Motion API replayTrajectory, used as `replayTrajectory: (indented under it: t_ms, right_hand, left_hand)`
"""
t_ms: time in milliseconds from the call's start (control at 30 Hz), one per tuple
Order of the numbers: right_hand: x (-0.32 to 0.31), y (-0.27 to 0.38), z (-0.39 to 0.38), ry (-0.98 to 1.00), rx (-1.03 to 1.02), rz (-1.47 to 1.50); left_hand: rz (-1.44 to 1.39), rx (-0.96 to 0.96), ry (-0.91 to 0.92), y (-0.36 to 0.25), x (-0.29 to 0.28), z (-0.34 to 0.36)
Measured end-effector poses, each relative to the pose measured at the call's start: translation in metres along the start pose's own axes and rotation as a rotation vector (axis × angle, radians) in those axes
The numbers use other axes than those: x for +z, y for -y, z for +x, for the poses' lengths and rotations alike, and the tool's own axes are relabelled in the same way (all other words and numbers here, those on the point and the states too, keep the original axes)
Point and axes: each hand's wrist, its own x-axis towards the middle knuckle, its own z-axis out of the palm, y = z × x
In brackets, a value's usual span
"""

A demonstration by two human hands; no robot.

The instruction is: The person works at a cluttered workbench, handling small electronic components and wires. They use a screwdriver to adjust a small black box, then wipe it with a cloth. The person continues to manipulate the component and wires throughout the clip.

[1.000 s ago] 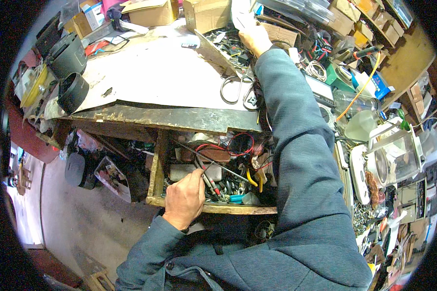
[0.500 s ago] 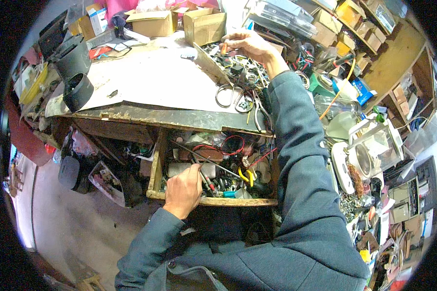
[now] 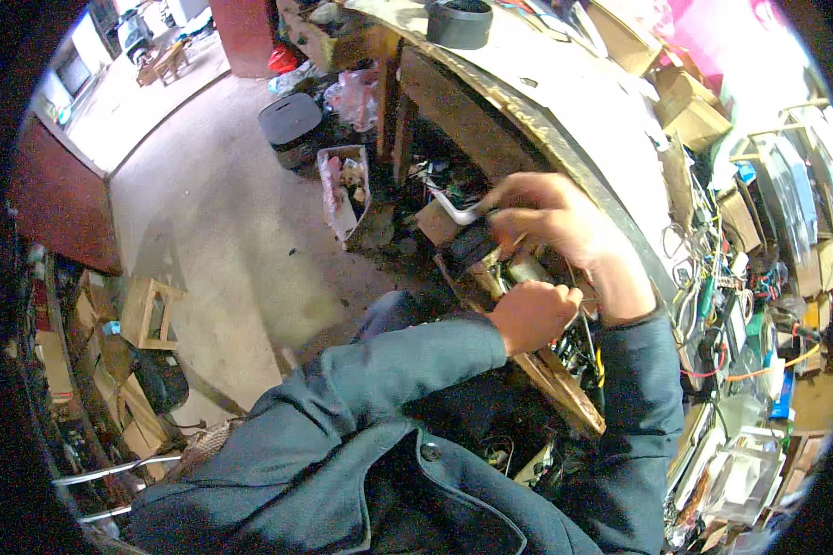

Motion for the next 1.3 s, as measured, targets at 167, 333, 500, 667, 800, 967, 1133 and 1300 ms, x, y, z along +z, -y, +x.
replayTrajectory:
  t_ms: [167, 333, 500, 667, 800, 967, 1133, 1300]
  right_hand:
    - [0.056, -0.002, 0.095, 0.201, 0.028, -0.079]
    - [0.055, 0.011, 0.215, -0.212, -0.017, -0.120]
    - [0.071, 0.008, 0.179, -0.195, -0.393, -0.492]
    - [0.086, -0.005, 0.050, 0.038, -0.663, -0.525]
    - [0.074, -0.041, -0.018, -0.297, -0.587, -0.526]
    - [0.042, -0.098, -0.024, -0.770, -0.628, -0.434]
    - [0.035, -0.120, -0.028, -1.089, -0.683, -0.278]
    - [0.036, -0.130, -0.026, -1.178, -0.726, -0.079]
  left_hand:
    - [-0.077, 0.125, -0.093, 0.015, 0.010, -0.007]
    - [-0.042, 0.204, -0.179, 0.031, 0.040, -0.009]
    - [-0.060, 0.097, -0.079, 0.022, 0.029, -0.014]
    - [-0.068, 0.040, -0.069, 0.019, 0.029, -0.019]
    - [-0.045, 0.040, -0.070, 0.036, 0.043, -0.015]
    - [-0.066, -0.071, -0.047, 0.078, 0.062, -0.011]
    - [-0.037, -0.151, 0.054, 0.061, 0.021, 0.005]
    - [-0.015, -0.158, 0.088, 0.071, 0.022, 0.014]
